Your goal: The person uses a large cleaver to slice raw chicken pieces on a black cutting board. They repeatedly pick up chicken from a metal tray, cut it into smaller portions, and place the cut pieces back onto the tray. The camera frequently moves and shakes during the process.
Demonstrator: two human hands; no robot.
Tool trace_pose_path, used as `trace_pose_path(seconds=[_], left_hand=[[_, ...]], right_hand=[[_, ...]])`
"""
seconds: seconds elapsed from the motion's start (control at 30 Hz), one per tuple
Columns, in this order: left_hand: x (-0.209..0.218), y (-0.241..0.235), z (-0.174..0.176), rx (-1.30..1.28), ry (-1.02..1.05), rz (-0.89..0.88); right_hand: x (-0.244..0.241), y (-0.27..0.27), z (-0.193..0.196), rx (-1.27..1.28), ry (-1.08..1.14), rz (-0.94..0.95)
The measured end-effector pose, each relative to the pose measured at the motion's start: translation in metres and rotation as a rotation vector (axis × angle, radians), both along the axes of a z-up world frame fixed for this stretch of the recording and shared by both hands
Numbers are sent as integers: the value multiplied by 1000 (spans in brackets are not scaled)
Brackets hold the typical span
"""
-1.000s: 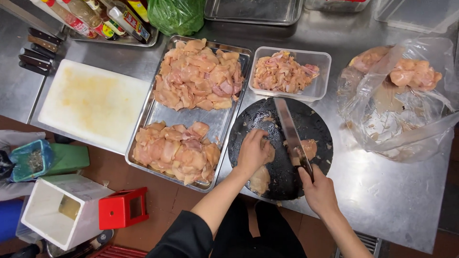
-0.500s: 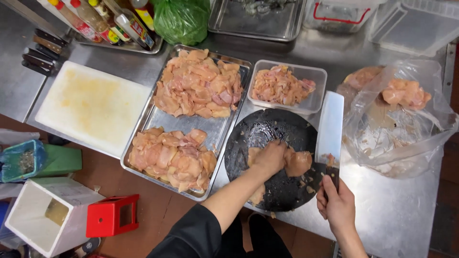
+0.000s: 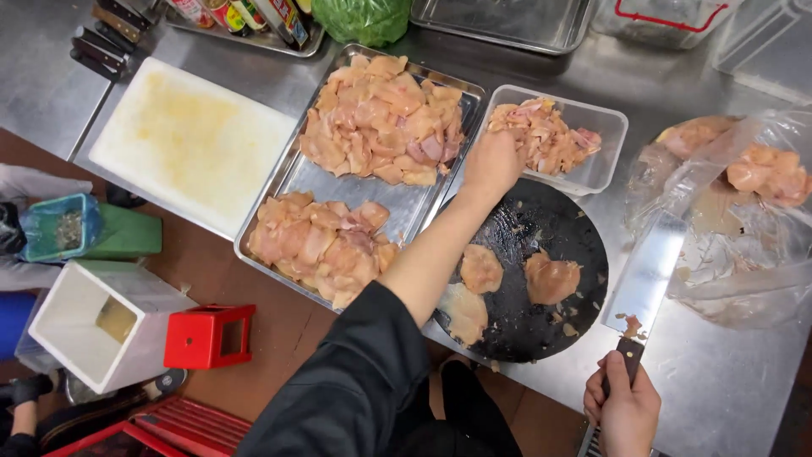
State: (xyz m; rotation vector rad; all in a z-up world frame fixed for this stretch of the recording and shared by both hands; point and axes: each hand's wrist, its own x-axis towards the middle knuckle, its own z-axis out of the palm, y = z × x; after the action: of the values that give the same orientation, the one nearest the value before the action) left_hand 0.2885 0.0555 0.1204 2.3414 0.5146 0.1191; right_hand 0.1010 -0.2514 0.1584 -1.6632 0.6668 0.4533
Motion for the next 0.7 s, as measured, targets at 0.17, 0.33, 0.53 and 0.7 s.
trace_pose_path(seconds=[0.17,0.33,0.53,0.7], left_hand=[[-112,-38,11,3,602,-288],[-141,-49,-10,-522,555,-143],[-171,-23,-3,-999,370,62],[-194,-15,15,-1099,297,51]], right_hand=[[-10,-4,-7,-59,51,19],[-22,11,-5,-6,113,109],[-33,4,-15,-8,60,177],[-42,8,-16,24,115,125]])
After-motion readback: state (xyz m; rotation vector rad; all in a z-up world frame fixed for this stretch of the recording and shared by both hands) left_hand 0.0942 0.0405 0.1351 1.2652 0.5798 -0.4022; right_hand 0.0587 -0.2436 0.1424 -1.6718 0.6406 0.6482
